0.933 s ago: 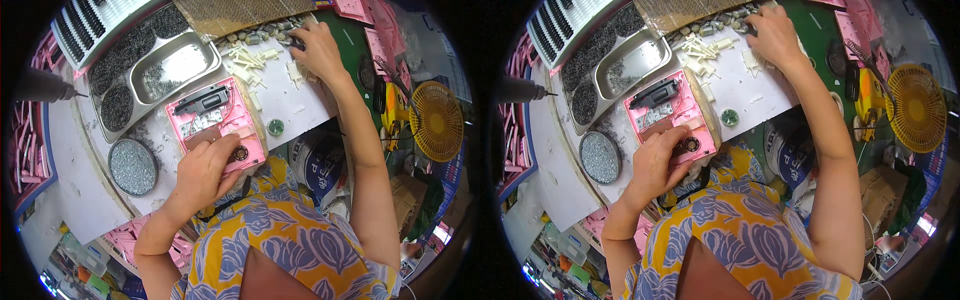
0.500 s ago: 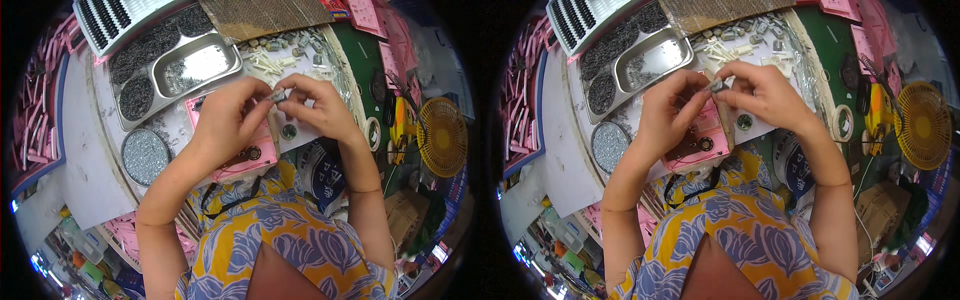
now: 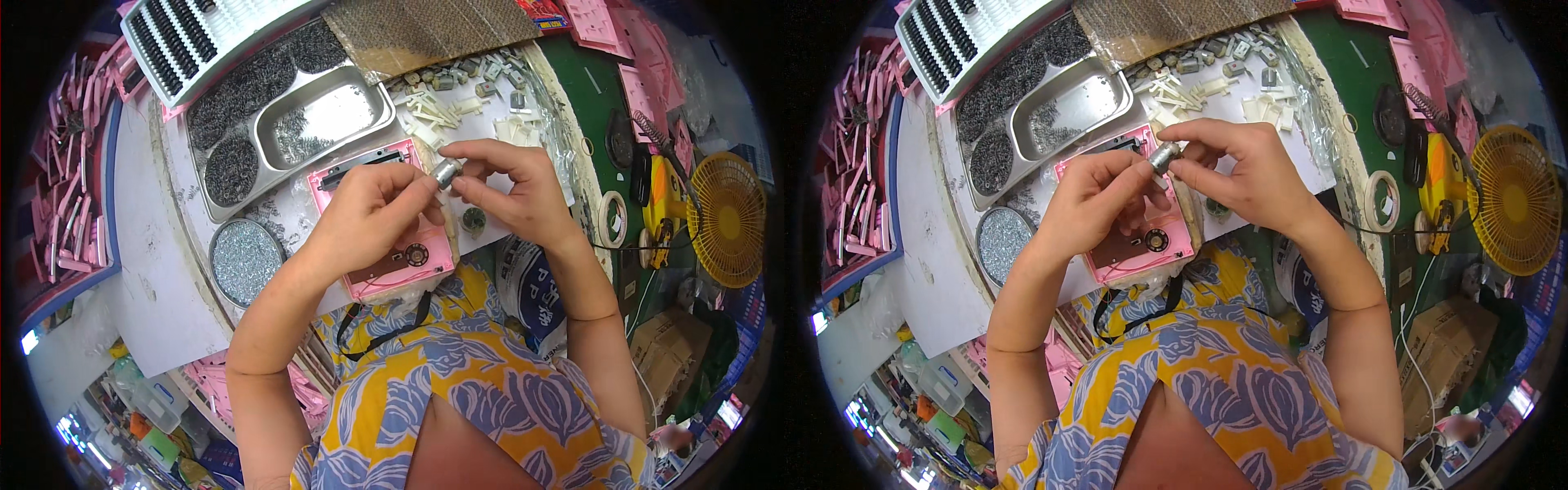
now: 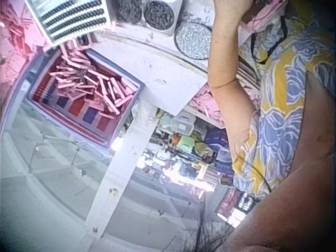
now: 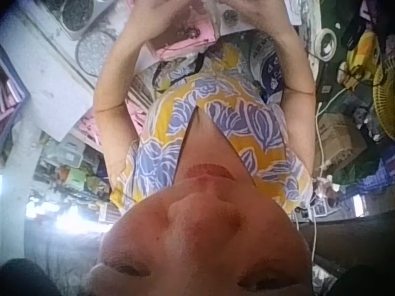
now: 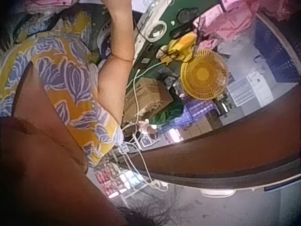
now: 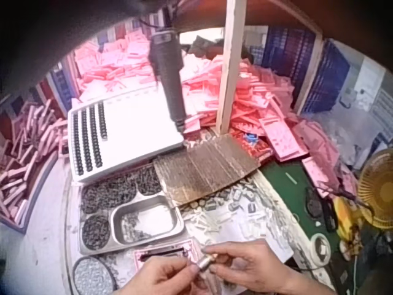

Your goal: Assembling internal components and soldering wires inside a pink electronic toy casing.

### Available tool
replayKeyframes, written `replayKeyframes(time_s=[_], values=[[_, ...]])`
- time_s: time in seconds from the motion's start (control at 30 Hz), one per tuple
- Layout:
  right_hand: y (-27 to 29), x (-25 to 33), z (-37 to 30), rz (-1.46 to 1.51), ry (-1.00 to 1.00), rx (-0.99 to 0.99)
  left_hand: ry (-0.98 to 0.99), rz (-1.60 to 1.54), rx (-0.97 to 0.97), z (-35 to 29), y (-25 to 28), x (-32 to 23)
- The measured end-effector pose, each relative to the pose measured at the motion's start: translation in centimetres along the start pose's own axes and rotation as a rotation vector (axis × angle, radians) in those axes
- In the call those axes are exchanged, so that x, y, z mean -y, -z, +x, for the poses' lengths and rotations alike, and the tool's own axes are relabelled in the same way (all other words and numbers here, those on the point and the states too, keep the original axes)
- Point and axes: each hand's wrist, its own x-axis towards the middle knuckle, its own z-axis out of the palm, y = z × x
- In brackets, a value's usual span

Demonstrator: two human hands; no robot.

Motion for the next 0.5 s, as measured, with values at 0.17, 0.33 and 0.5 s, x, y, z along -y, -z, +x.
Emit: replayKeyframes(time_s=[0.17, 0.33, 0.5], values=[[-0.2, 0.2, -0.4, 0.24, -0.159, 0.008, -0.02, 0.009, 0.082, 0.8, 0.5, 0.4], [0.4, 0.1, -1.0, 0.338, -0.191, -0.002, -0.213, 0.346, 0.09, 1.7, -0.3, 0.5], [3.2, -0.9, -1.9, 0.465, -0.195, -0.105, -0.522, 0.973, -0.047, 7.5, 3.1, -4.2]])
